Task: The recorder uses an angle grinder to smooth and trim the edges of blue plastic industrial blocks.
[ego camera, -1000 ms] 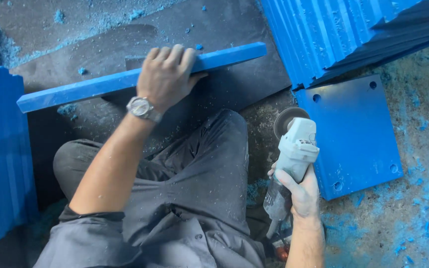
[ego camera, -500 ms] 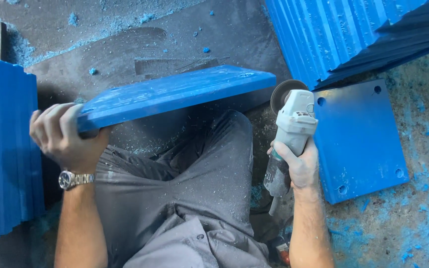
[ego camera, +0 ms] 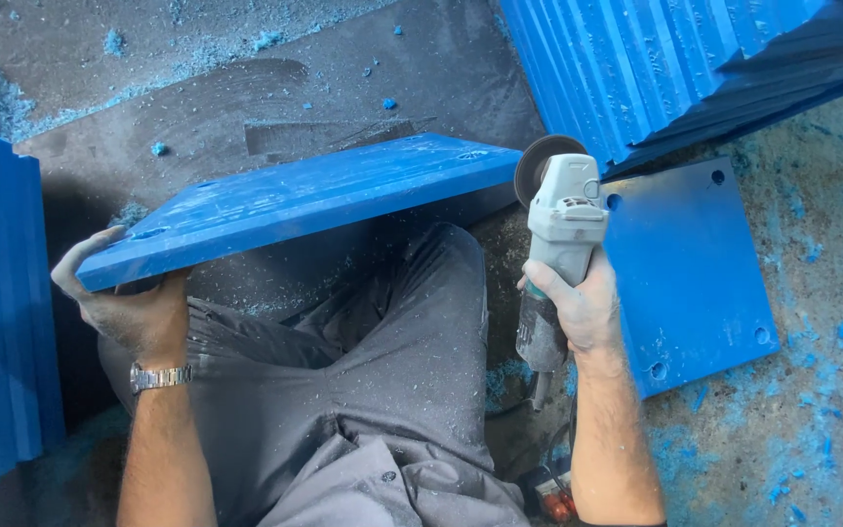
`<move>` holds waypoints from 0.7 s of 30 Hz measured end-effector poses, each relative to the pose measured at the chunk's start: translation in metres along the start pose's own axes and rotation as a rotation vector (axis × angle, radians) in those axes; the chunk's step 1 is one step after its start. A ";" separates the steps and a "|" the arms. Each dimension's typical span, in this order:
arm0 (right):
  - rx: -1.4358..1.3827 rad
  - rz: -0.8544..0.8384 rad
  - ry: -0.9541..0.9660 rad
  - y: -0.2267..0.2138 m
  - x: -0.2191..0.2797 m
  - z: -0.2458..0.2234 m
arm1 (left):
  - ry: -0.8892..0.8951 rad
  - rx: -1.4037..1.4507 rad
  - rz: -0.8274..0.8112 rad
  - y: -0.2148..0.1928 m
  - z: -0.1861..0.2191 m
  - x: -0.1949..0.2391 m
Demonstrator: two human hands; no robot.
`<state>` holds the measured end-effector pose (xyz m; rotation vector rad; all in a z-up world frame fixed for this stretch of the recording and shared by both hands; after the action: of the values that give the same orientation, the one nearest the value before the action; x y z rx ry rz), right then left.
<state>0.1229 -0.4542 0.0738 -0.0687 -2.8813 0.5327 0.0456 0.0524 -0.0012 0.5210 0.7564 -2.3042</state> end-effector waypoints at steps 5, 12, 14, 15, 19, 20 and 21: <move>0.217 -0.055 -0.024 0.046 0.013 -0.023 | -0.026 0.025 0.022 0.004 0.011 -0.003; 0.364 -0.323 -0.099 0.152 0.047 -0.064 | -0.063 0.118 0.031 0.007 0.014 -0.009; 0.381 -0.331 -0.092 0.153 0.046 -0.064 | -0.062 0.115 0.038 0.007 0.013 -0.008; 0.393 -0.338 -0.085 0.154 0.045 -0.064 | -0.058 0.113 0.042 0.006 0.012 -0.008; 0.191 -0.222 -0.184 0.103 0.035 -0.038 | -0.031 0.060 0.025 0.008 0.015 -0.007; 0.096 -0.176 -0.094 0.088 0.029 -0.029 | -0.048 0.096 0.050 0.008 0.014 -0.009; 0.002 -0.130 -0.002 0.073 0.023 -0.020 | -0.064 0.131 0.075 0.007 0.013 -0.011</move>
<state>0.1054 -0.3772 0.0705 0.1192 -2.8619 0.5107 0.0557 0.0449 0.0119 0.5226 0.5490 -2.2997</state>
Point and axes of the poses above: each hand's wrist, its own x-axis away from the middle knuckle, its own y-axis out of the palm, z = x × y, the point moved 7 cm from there along -x, towards the middle knuckle, and after that the axes turned 13 degrees about x, right-handed, at the moved point
